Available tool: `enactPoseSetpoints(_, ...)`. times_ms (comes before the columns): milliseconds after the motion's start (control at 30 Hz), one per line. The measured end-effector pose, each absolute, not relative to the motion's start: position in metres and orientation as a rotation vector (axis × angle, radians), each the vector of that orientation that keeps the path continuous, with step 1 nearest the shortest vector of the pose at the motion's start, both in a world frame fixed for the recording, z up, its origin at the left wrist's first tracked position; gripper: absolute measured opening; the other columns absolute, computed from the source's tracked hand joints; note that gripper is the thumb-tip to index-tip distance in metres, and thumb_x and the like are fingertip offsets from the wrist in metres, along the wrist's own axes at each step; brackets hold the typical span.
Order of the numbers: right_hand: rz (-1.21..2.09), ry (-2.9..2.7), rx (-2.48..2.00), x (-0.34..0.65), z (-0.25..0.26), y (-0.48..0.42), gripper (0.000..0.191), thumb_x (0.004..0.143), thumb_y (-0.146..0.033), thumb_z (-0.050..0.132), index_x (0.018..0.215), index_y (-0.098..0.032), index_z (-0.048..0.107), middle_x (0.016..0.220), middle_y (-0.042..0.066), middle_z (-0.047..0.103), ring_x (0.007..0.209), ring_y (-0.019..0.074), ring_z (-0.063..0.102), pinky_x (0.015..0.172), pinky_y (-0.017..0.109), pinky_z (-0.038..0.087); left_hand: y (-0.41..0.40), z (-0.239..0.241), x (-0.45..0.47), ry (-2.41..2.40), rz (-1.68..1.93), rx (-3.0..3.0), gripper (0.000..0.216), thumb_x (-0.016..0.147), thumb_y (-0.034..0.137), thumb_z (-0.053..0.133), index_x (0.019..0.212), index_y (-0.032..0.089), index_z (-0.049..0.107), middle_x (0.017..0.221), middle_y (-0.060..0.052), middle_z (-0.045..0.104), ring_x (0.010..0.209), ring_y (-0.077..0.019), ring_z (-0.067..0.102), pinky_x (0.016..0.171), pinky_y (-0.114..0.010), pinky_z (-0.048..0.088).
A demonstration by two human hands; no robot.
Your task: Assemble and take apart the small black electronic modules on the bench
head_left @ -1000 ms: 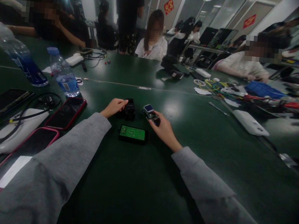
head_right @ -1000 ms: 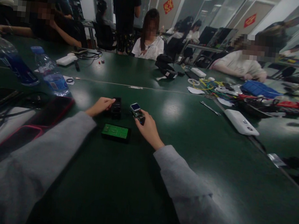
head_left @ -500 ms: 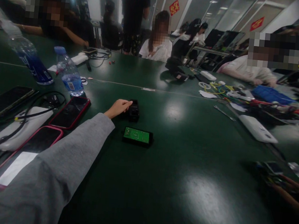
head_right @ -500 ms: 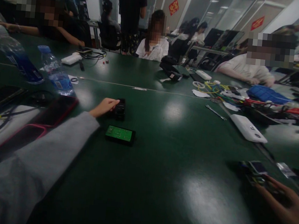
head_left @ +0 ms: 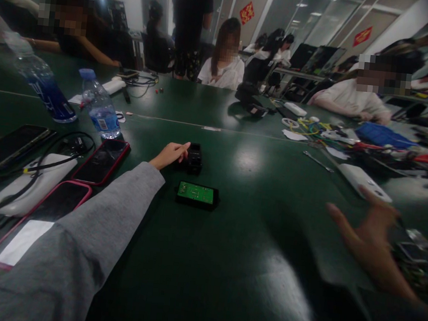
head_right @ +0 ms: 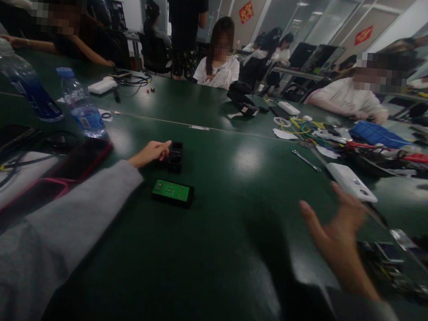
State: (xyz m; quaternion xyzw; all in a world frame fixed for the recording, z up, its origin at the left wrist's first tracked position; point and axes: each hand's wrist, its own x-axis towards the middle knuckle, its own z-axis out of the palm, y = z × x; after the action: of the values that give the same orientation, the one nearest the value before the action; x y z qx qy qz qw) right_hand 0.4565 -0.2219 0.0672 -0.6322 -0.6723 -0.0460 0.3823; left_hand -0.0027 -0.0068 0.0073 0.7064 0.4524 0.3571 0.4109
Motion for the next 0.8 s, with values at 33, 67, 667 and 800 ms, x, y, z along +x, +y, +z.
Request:
enactPoseSetpoints(33,-0.112,-1.739,-1.542,0.434,0.064,-0.204,0.070,0.089,-0.068,0.053,0.151,-0.043,0.031,0.148,0.013,0.038,0.137,0.0405,0.035,0.104,0.065,0.037,-0.007,0.008,-0.003,1.129,0.877,1.777,0.060,0.093,0.065,0.042,0.067,0.017,0.066,0.050,0.000,0.055,0.049,-0.0120,0.049,0.056,-0.027,0.036)
enactPoseSetpoints(67,-0.011,-1.804,-1.464,0.408,0.060,-0.185,0.066,0.090,-0.066,0.055,0.148,-0.041,0.038,0.145,0.014,0.042,0.132,0.0383,0.042,0.102,0.061,0.042,-0.008,0.009,-0.003,1.118,0.853,1.777,0.061,0.093,0.066,0.042,0.068,0.016,0.067,0.051,-0.001,0.056,0.049,-0.0120,0.049,0.055,-0.027,0.035)
enactPoseSetpoints(667,0.528,-2.150,-1.276,0.289,0.028,-0.076,0.063,0.078,-0.030,0.067,0.139,-0.021,0.051,0.128,0.011,0.062,0.110,0.0303,0.063,0.097,0.051,0.050,-0.008,0.011,-0.003,1.041,0.886,1.768,0.062,0.094,0.065,0.041,0.067,0.016,0.068,0.049,0.000,0.055,0.048,-0.0112,0.051,0.059,-0.028,0.038)
enactPoseSetpoints(800,0.351,-1.903,-1.639,0.394,0.033,-0.121,0.062,0.079,-0.048,0.070,0.135,-0.025,0.057,0.115,0.018,0.067,0.100,0.0356,0.066,0.088,0.054,0.051,-0.006,0.009,-0.003,1.064,0.878,1.798,0.060,0.094,0.064,0.042,0.067,0.017,0.069,0.051,0.000,0.057,0.050,-0.0117,0.052,0.061,-0.029,0.040)
